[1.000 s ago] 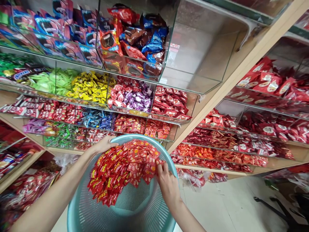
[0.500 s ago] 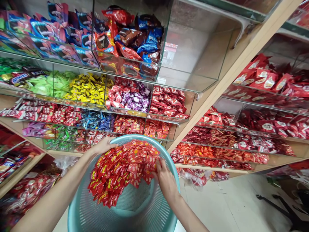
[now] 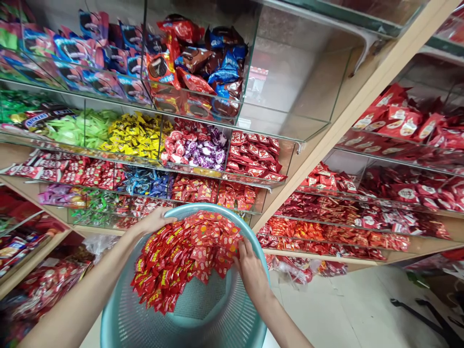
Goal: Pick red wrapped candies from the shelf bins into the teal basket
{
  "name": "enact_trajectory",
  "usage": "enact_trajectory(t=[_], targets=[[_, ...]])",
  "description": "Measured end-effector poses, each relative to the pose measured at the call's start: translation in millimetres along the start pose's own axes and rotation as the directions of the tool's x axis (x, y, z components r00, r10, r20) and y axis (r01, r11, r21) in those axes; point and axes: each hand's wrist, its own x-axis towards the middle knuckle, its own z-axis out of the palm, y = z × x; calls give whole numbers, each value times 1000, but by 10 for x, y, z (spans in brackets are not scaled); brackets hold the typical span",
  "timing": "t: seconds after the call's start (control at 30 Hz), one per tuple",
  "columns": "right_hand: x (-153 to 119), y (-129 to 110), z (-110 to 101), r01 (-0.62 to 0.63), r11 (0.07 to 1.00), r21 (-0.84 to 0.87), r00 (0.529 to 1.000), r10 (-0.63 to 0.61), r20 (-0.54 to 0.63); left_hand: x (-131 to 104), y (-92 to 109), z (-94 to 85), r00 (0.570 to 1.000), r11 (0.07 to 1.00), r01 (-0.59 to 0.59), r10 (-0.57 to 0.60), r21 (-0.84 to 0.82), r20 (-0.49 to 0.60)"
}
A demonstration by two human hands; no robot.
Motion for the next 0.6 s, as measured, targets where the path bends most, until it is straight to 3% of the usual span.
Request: enact_trajectory(t=[0.3, 0.6], targets=[[106, -13, -2, -6, 999, 42, 1000, 7, -8, 35, -31, 9, 1000, 999, -9, 9, 44, 8], [129, -66, -163, 25, 1000, -1, 998, -26, -64, 32, -2, 2, 1000, 1000, 15, -15, -6, 15]])
